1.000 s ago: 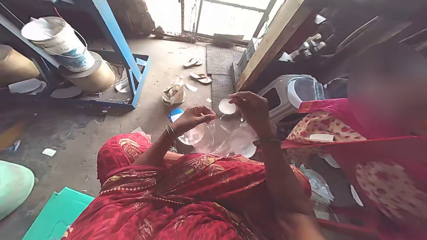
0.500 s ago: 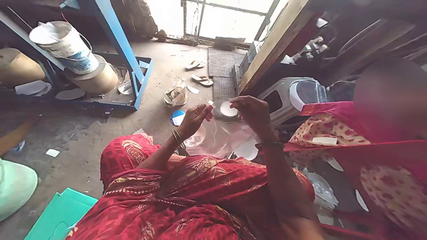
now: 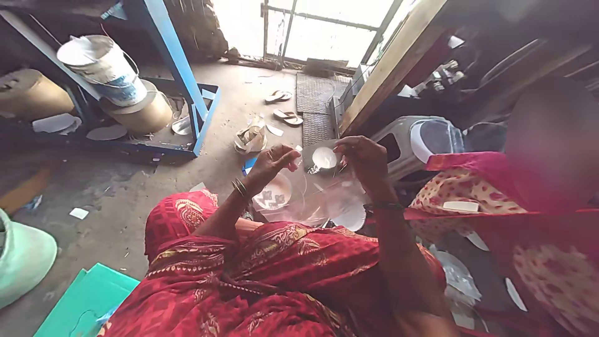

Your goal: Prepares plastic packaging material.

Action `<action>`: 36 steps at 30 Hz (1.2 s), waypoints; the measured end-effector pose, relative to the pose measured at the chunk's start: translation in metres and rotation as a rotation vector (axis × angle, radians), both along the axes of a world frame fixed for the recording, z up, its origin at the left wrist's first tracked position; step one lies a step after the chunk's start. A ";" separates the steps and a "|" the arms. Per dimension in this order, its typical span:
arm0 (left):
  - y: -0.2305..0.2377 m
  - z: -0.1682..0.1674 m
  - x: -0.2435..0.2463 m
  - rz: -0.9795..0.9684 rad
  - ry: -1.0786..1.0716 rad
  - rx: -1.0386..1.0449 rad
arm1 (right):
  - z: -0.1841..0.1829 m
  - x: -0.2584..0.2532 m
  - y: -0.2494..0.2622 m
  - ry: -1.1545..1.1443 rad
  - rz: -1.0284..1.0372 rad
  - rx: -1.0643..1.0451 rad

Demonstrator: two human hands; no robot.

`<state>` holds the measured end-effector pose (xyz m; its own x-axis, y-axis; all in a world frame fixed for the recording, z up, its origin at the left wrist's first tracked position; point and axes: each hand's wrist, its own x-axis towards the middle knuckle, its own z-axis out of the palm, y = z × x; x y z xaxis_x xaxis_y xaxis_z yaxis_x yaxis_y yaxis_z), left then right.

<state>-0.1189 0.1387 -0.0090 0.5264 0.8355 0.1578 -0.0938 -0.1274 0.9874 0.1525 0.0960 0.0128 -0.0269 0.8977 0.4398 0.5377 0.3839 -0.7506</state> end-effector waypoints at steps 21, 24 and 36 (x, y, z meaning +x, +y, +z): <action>-0.002 -0.003 0.018 0.137 0.013 0.232 | -0.008 -0.006 0.008 -0.039 0.055 -0.003; -0.005 -0.007 0.021 0.223 -0.014 0.142 | -0.012 -0.010 0.009 -0.023 0.115 0.006; 0.005 -0.005 -0.001 0.051 -0.010 0.051 | -0.013 -0.002 0.014 -0.006 0.038 0.050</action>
<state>-0.1200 0.1434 -0.0141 0.4812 0.8522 0.2057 -0.0956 -0.1822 0.9786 0.1508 0.1105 -0.0007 -0.0630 0.8730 0.4836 0.5267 0.4407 -0.7269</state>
